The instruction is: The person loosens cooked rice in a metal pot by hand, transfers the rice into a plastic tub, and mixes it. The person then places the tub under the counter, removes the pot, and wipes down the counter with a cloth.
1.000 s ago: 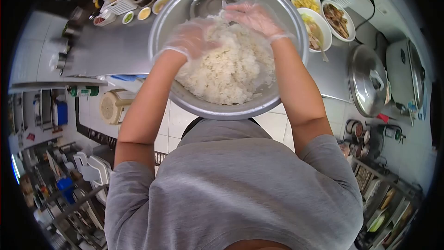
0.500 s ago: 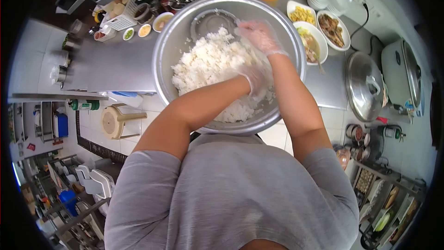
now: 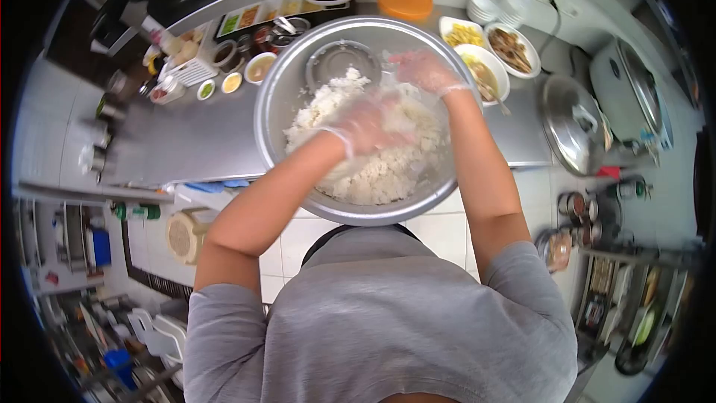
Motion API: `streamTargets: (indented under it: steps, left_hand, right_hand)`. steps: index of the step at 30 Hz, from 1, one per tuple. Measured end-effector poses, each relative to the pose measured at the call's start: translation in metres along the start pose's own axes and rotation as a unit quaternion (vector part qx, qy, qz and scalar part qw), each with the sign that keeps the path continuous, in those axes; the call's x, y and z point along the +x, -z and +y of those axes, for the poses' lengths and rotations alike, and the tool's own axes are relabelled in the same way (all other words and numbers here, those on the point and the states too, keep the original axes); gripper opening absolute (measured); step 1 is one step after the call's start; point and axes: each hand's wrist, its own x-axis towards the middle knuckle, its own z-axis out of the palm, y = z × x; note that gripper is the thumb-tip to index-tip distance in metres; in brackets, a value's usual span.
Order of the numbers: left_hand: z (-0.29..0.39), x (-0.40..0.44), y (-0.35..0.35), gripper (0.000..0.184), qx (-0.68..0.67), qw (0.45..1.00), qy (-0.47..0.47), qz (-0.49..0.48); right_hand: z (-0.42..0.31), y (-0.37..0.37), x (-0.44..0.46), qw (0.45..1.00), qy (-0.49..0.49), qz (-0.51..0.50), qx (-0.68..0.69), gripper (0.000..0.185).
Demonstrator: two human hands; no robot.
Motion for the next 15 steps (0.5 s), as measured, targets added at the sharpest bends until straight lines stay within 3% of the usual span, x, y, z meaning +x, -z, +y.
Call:
streamTargets:
  steps: [1,2,4,5,6,8,10,11,12,13,14,15]
  left_hand:
    - [0.001,-0.008,0.031,0.071,-0.072,0.997,0.015,-0.015]
    - [0.000,-0.016,0.064,0.068,-0.142,0.989,0.031,-0.035]
    - [-0.049,-0.017,0.054,0.063,-0.168,0.986,0.017,-0.018]
    - [-0.062,-0.016,0.061,0.061,-0.190,0.976,0.054,-0.092]
    - [-0.070,-0.013,0.063,0.059,-0.207,0.959,0.090,-0.170]
    - [-0.079,-0.022,0.026,0.051,-0.113,0.992,-0.007,0.051]
    - [-0.082,-0.028,0.006,0.047,-0.324,0.932,-0.064,0.151]
    - [-0.083,-0.032,-0.001,0.047,-0.553,0.826,-0.055,0.093]
    - [-0.091,-0.032,0.004,0.043,-0.496,0.867,0.036,0.039]
    - [-0.073,-0.043,0.021,0.037,-0.427,0.901,0.054,0.058]
    - [-0.082,-0.044,0.012,0.029,-0.437,0.892,0.030,0.113]
    - [-0.089,-0.044,0.013,0.028,-0.395,0.909,0.010,0.131]
  right_hand:
    - [-0.019,0.008,-0.015,0.991,0.038,0.013,-0.127,0.036]
    - [-0.042,0.018,-0.035,0.992,0.028,0.034,-0.119,0.040]
    - [-0.042,0.010,-0.054,0.991,0.098,0.096,0.007,0.042]
    - [-0.041,0.006,-0.065,0.981,0.132,0.130,0.065,0.043]
    - [-0.034,-0.003,-0.072,0.984,0.119,0.120,-0.060,0.042]
    - [-0.014,-0.027,-0.091,0.949,0.068,0.075,-0.298,0.039]
    - [-0.043,-0.022,-0.133,0.924,0.125,0.249,-0.262,0.038]
    - [-0.052,-0.018,-0.153,0.944,0.086,0.261,-0.182,0.036]
    - [-0.055,-0.015,-0.173,0.953,0.048,0.282,-0.101,0.035]
    - [-0.048,-0.015,-0.196,0.946,0.048,0.315,-0.065,0.033]
    - [-0.037,-0.016,-0.224,0.933,0.051,0.355,-0.035,0.031]
    - [-0.034,-0.021,-0.254,0.927,-0.032,0.369,0.058,0.024]
